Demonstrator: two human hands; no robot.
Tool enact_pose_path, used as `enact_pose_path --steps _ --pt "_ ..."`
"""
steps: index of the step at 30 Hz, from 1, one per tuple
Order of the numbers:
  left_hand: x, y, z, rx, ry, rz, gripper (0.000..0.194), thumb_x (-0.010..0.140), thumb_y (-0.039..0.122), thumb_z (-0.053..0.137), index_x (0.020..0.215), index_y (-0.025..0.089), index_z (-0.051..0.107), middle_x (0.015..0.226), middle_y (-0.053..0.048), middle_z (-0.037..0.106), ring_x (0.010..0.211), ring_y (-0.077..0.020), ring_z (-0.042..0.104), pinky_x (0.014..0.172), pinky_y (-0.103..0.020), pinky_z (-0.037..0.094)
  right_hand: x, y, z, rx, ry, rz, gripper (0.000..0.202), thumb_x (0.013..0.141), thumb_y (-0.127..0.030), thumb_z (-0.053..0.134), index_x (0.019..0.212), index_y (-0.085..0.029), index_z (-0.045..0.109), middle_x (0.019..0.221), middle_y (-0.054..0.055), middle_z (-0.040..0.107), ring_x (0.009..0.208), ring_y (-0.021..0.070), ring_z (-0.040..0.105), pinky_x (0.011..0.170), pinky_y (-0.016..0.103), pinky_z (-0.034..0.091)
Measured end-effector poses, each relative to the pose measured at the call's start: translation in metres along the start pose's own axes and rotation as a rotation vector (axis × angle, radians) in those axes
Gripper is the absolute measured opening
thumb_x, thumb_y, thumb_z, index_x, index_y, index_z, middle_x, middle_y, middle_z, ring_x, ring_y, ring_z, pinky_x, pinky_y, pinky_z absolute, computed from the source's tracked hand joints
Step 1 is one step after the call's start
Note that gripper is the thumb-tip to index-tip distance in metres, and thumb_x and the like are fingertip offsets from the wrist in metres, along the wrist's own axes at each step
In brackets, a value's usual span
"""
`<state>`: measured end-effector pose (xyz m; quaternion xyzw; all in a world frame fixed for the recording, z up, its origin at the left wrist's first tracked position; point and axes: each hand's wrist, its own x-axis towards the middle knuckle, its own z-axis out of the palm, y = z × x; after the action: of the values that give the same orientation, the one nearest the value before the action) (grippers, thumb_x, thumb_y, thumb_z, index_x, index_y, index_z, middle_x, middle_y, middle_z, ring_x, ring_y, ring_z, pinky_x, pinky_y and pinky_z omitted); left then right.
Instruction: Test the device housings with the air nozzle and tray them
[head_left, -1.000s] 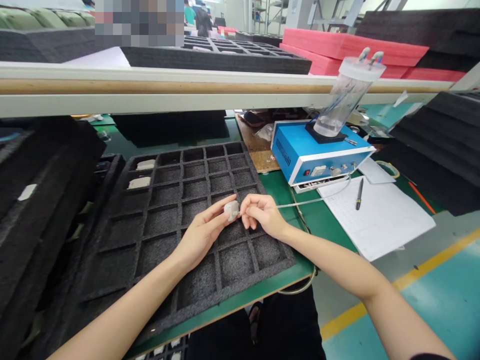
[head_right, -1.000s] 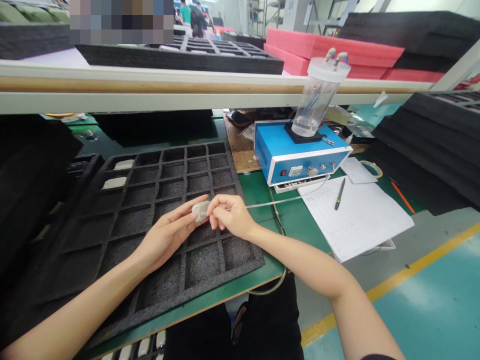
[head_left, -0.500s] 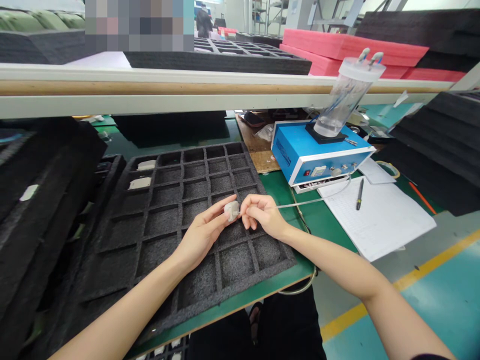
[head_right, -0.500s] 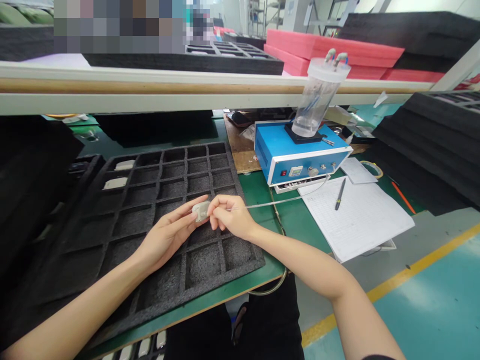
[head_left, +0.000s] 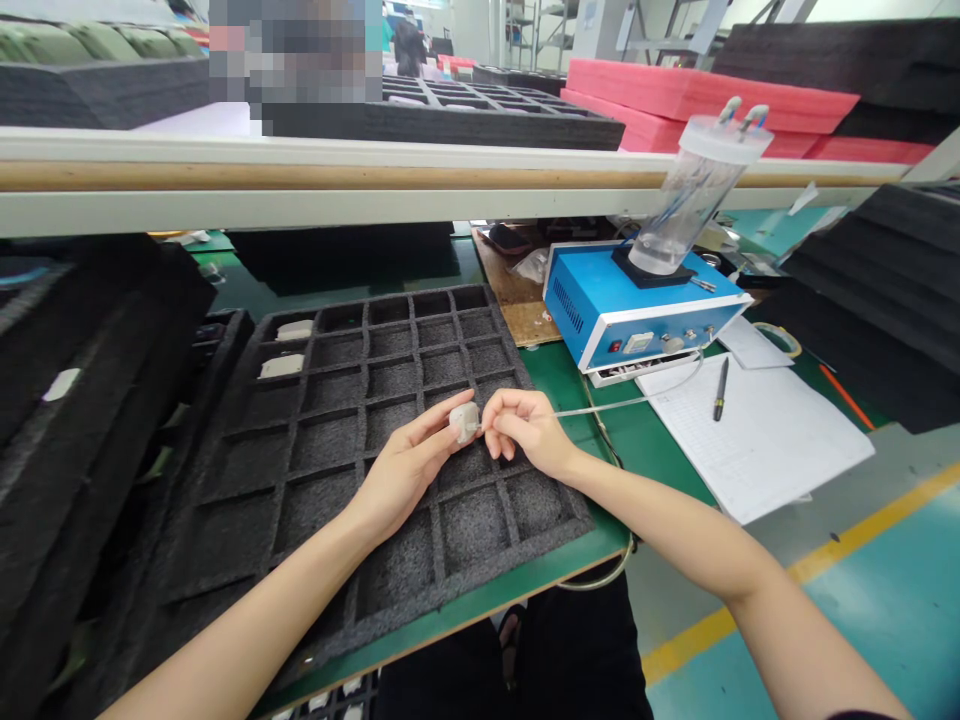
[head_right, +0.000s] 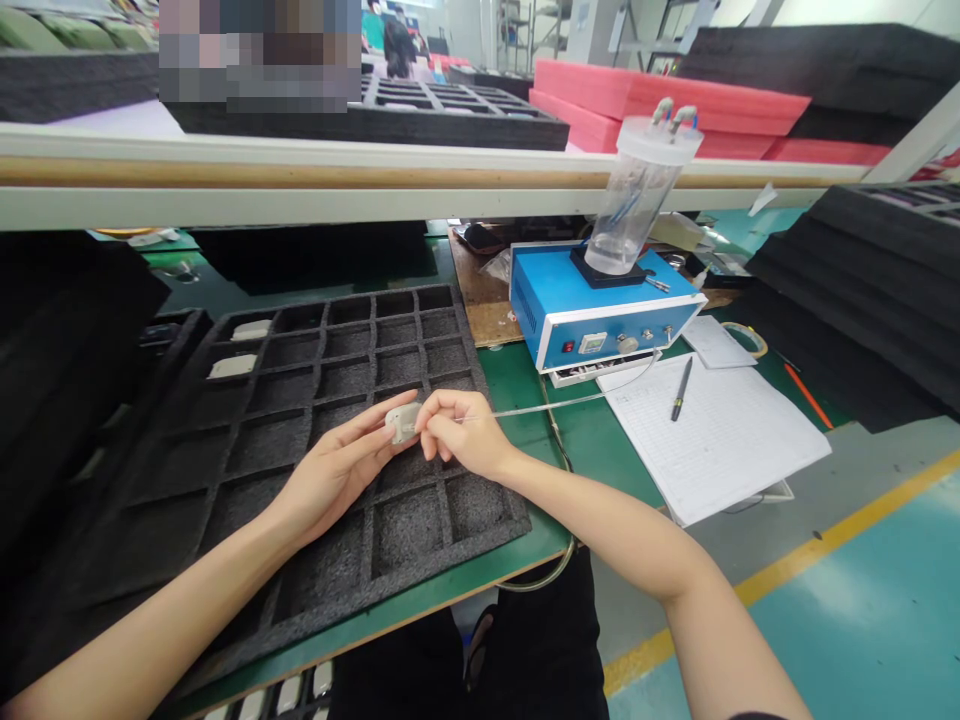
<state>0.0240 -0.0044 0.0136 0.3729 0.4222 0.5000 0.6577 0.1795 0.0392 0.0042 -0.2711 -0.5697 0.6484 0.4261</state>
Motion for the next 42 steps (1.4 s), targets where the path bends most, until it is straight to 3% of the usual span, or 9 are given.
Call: enact_pose_path --steps 42 --pt "-0.0017 0.0016 0.0022 -0.004 -0.003 -0.002 0.039 0.077 0.023 0.064 0.116 0.02 0.063 0.11 -0.004 0.066 0.107 -0.0187 0.056 0.106 -0.038 0.032 -0.0011 0.0016 -0.001 -0.006 -0.002 0.006 0.007 0.066 -0.017 0.049 0.064 -0.015 0.054 0.044 -0.004 0.056 0.032 0.0055 0.041 0.036 0.017 0.03"
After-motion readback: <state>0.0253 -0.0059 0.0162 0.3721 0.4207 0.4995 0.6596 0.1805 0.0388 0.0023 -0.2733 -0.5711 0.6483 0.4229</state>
